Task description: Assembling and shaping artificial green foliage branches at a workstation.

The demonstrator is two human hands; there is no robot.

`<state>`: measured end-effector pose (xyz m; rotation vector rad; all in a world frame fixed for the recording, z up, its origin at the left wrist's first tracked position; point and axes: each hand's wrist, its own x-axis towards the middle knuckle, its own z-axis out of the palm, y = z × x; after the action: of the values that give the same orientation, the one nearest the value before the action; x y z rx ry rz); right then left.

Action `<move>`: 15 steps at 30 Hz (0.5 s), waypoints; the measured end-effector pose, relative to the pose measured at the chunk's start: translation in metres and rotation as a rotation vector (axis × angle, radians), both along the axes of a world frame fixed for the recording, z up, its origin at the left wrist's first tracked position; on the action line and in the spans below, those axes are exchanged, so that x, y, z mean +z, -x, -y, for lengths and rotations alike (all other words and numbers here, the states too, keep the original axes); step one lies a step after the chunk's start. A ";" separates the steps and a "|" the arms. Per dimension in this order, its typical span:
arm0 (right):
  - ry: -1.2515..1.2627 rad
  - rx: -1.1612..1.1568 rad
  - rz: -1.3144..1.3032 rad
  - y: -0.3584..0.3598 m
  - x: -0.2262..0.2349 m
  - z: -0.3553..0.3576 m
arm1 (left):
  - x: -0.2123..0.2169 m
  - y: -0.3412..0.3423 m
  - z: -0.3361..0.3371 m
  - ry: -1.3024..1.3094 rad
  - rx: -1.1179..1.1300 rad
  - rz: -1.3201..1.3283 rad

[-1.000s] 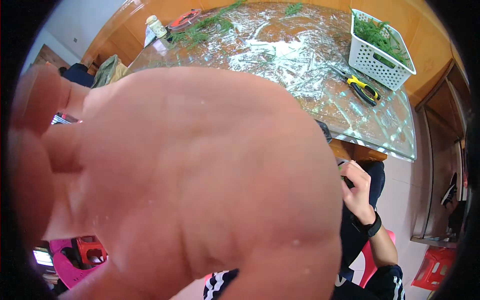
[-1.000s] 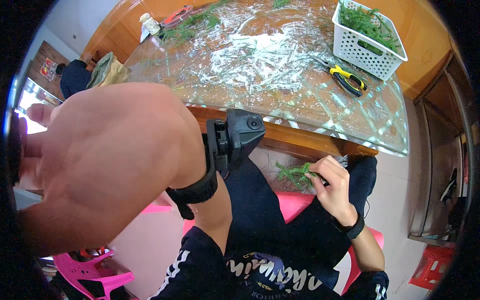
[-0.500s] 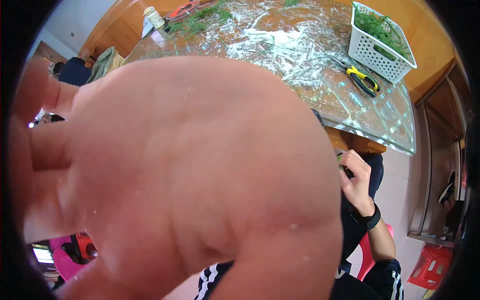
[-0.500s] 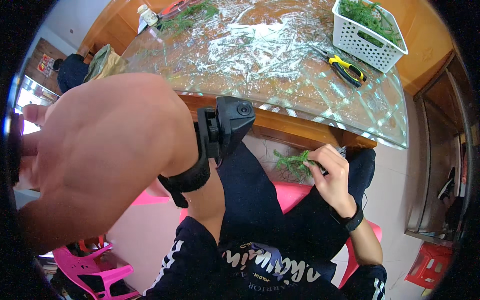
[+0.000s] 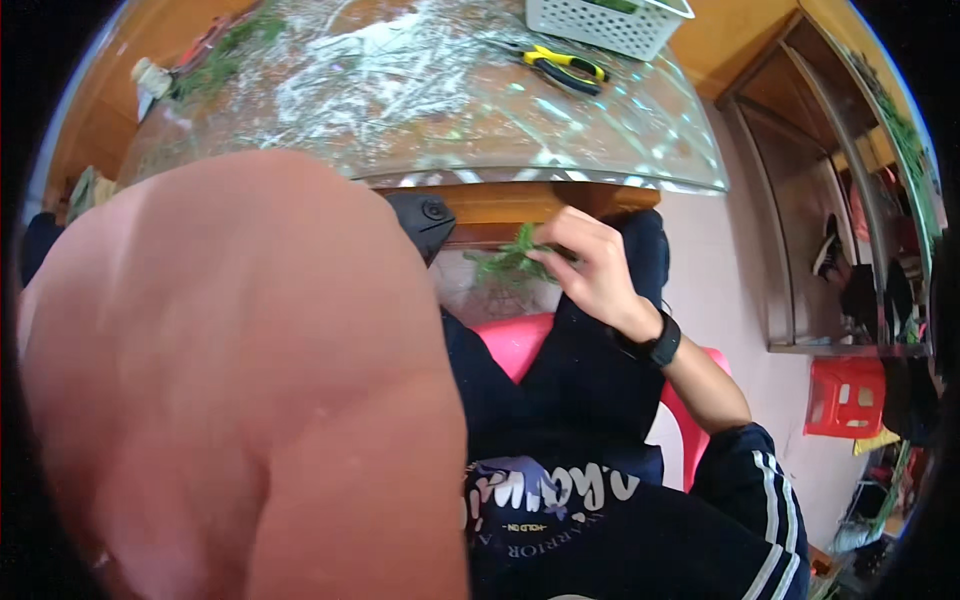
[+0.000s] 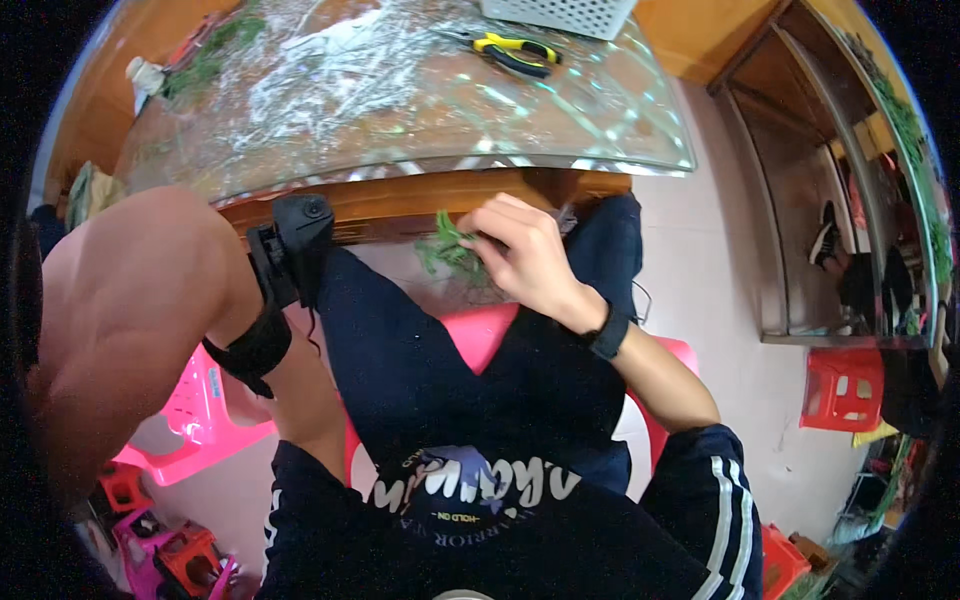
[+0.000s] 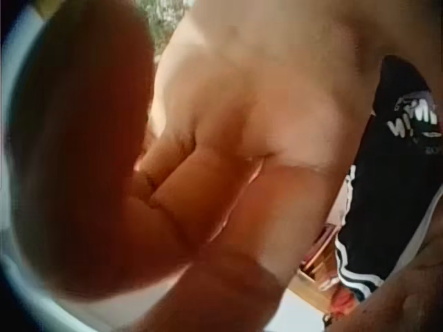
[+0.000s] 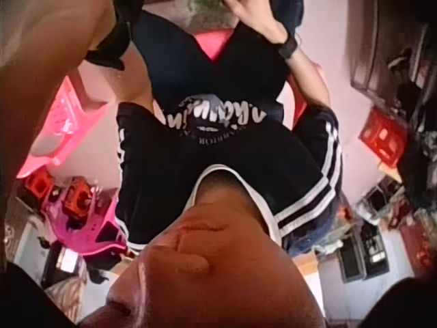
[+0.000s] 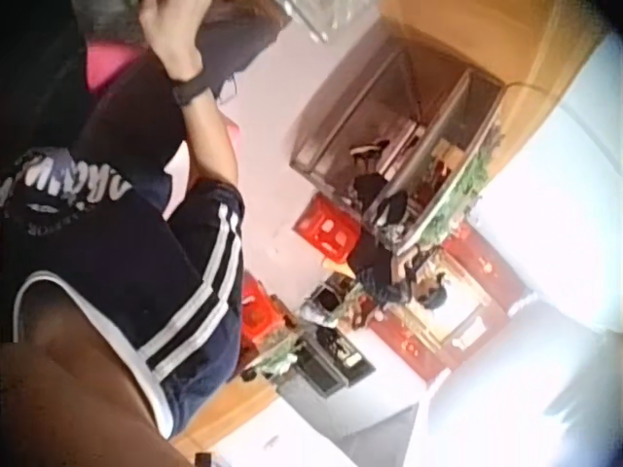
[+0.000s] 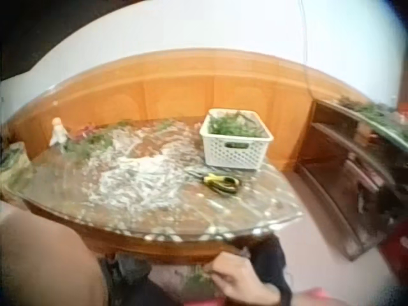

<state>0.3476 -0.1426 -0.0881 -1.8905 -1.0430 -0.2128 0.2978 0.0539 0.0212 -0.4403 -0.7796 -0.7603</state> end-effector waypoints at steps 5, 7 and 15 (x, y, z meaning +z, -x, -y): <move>-0.003 -0.044 0.002 -0.004 -0.003 0.005 | -0.008 -0.010 0.011 0.092 -0.225 -0.037; -0.011 -0.043 0.005 -0.005 -0.005 0.007 | -0.009 -0.011 0.013 0.122 -0.301 -0.053; -0.014 -0.068 0.030 -0.010 -0.009 0.008 | -0.011 -0.015 0.014 0.221 -0.579 -0.107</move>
<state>0.3581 -0.1501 -0.0969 -1.9169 -0.9949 -0.2875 0.3131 0.0400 0.0106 -0.9216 -0.6402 -1.1810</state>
